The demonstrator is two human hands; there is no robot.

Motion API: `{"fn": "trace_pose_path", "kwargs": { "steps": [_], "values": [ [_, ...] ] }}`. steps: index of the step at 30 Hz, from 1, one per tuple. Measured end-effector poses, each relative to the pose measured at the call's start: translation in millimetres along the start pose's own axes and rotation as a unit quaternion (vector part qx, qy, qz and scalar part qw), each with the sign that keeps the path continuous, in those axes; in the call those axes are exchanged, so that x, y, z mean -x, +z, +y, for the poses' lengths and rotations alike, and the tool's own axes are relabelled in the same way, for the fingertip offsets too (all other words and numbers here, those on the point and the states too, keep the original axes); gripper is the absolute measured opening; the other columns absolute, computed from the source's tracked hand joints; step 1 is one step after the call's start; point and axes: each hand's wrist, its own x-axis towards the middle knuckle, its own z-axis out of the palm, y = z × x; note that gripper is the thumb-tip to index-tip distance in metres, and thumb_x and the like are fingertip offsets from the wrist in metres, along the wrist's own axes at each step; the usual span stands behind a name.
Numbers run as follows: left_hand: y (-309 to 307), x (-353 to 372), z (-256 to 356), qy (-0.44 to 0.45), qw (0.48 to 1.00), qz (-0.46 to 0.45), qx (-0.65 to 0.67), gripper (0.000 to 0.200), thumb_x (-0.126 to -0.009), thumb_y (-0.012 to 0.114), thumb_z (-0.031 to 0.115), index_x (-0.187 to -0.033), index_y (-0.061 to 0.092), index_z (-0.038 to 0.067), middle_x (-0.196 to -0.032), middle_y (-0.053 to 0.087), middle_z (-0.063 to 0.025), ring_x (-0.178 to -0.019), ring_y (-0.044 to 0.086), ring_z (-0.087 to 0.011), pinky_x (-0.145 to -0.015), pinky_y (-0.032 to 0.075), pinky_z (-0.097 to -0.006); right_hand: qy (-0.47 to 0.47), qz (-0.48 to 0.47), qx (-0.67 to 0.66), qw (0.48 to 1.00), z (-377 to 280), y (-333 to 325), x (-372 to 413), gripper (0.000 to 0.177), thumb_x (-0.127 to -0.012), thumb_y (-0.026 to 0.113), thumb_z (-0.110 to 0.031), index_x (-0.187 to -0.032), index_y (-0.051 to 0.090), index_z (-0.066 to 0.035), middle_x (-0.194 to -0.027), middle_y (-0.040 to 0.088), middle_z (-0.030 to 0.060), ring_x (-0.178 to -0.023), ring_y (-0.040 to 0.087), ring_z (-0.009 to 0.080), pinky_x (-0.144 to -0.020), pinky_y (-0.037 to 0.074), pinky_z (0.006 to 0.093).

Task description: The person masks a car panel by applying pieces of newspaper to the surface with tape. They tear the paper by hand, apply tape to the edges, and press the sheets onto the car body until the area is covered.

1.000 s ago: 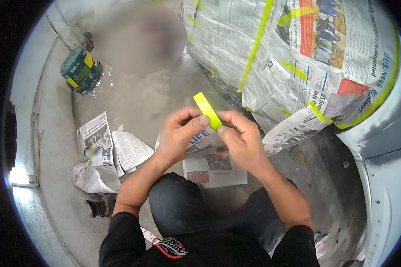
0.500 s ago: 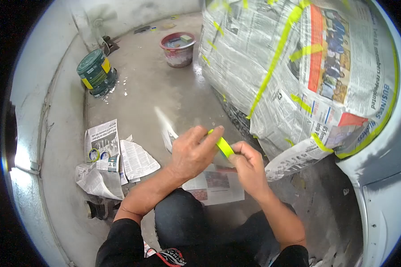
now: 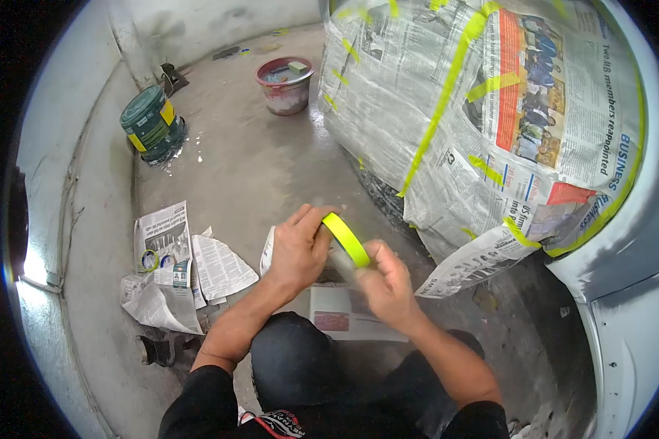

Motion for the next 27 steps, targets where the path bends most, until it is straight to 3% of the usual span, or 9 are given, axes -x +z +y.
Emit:
{"fn": "trace_pose_path", "kwargs": {
  "steps": [3, 8, 12, 14, 17, 21, 23, 26, 27],
  "values": [
    [-0.1, 0.8, -3.2, -0.016, 0.999, 0.002, 0.036, 0.023, -0.084, 0.068, 0.004, -0.107, 0.067, 0.006, -0.087, 0.063, -0.0140, -0.072, 0.066, -0.0352, -0.062, 0.053, -0.0443, -0.020, -0.008, 0.014, 1.000, -1.9, 2.5, 0.8, 0.020, -0.089, 0.053, 0.000, -0.107, 0.059, 0.000, -0.091, 0.059, 0.0025, -0.084, 0.053, 0.0097, -0.079, 0.046, 0.0290],
    [-6.4, -3.7, 11.6, -0.008, 1.000, 0.015, -0.018, 0.023, -0.083, 0.070, 0.004, -0.105, 0.069, 0.007, -0.082, 0.061, -0.0115, -0.069, 0.065, -0.0324, -0.059, 0.052, -0.0424, -0.014, -0.019, -0.038, 0.999, -16.4, -2.0, -3.7, 0.015, -0.090, 0.055, -0.004, -0.100, 0.065, 0.001, -0.085, 0.058, 0.0001, -0.078, 0.049, 0.0069, -0.071, 0.042, 0.0261],
    [-2.5, -2.8, 8.5, 0.110, 0.990, 0.052, -0.065, 0.025, -0.080, 0.075, 0.006, -0.104, 0.069, 0.007, -0.078, 0.059, -0.0091, -0.064, 0.063, -0.0279, -0.055, 0.050, -0.0393, 0.080, -0.043, 0.007, 0.996, -33.5, -5.1, -0.6, 0.023, -0.089, 0.050, -0.009, -0.102, 0.066, 0.002, -0.088, 0.062, 0.0015, -0.083, 0.053, 0.0072, -0.078, 0.043, 0.0242],
    [-1.2, -0.5, 7.4, 0.147, 0.984, 0.054, -0.084, 0.026, -0.079, 0.077, 0.005, -0.104, 0.070, 0.006, -0.077, 0.060, -0.0093, -0.061, 0.061, -0.0265, -0.055, 0.049, -0.0381, 0.079, -0.021, -0.009, 0.997, -26.3, -4.6, 1.5, 0.020, -0.088, 0.051, -0.007, -0.100, 0.065, 0.002, -0.088, 0.064, 0.0015, -0.081, 0.053, 0.0065, -0.077, 0.043, 0.0242],
    [0.4, 1.6, 9.5, 0.126, 0.988, 0.070, -0.064, 0.024, -0.080, 0.077, 0.004, -0.103, 0.069, 0.004, -0.077, 0.061, -0.0105, -0.062, 0.062, -0.0274, -0.054, 0.049, -0.0385, 0.073, -0.030, -0.037, 0.996, -28.8, -5.9, 3.4, 0.018, -0.087, 0.052, -0.003, -0.100, 0.064, 0.001, -0.091, 0.064, 0.0015, -0.083, 0.054, 0.0068, -0.078, 0.044, 0.0251],
    [-0.6, -0.4, 6.0, 0.067, 0.996, 0.057, 0.012, 0.019, -0.082, 0.068, -0.001, -0.099, 0.069, 0.005, -0.079, 0.060, -0.0137, -0.063, 0.062, -0.0325, -0.054, 0.048, -0.0411, -0.006, -0.027, 0.007, 1.000, -32.0, -3.2, 4.7, 0.018, -0.087, 0.052, -0.001, -0.100, 0.064, 0.001, -0.095, 0.063, 0.0019, -0.089, 0.056, 0.0085, -0.083, 0.045, 0.0262],
    [-0.4, 0.7, 1.9, 0.002, 0.999, 0.021, 0.032, 0.013, -0.091, 0.066, 0.009, -0.102, 0.068, 0.002, -0.075, 0.063, -0.0108, -0.063, 0.061, -0.0215, -0.055, 0.047, -0.0366, -0.023, -0.032, 0.032, 0.999, -26.6, -6.5, 3.2, 0.019, -0.087, 0.051, 0.000, -0.101, 0.064, 0.001, -0.096, 0.063, 0.0025, -0.090, 0.056, 0.0092, -0.084, 0.045, 0.0267],
    [7.6, 6.8, -10.8, -0.117, 0.986, -0.038, 0.112, 0.022, -0.101, 0.061, 0.020, -0.103, 0.068, 0.000, -0.079, 0.067, -0.0072, -0.074, 0.060, -0.0106, -0.064, 0.048, -0.0328, -0.047, -0.041, 0.030, 0.998, -20.2, -6.4, 1.6, 0.021, -0.086, 0.052, 0.001, -0.103, 0.064, 0.002, -0.098, 0.064, 0.0058, -0.091, 0.058, 0.0126, -0.086, 0.046, 0.0289],
    [8.9, 7.0, -10.8, -0.148, 0.977, -0.055, 0.146, 0.023, -0.101, 0.060, 0.021, -0.103, 0.068, 0.000, -0.081, 0.068, -0.0070, -0.076, 0.061, -0.0108, -0.067, 0.048, -0.0329, -0.055, -0.041, 0.024, 0.997, -17.7, -7.0, 1.6, 0.021, -0.086, 0.053, 0.001, -0.104, 0.064, 0.003, -0.098, 0.064, 0.0080, -0.091, 0.060, 0.0147, -0.086, 0.047, 0.0299]
  ]
}}
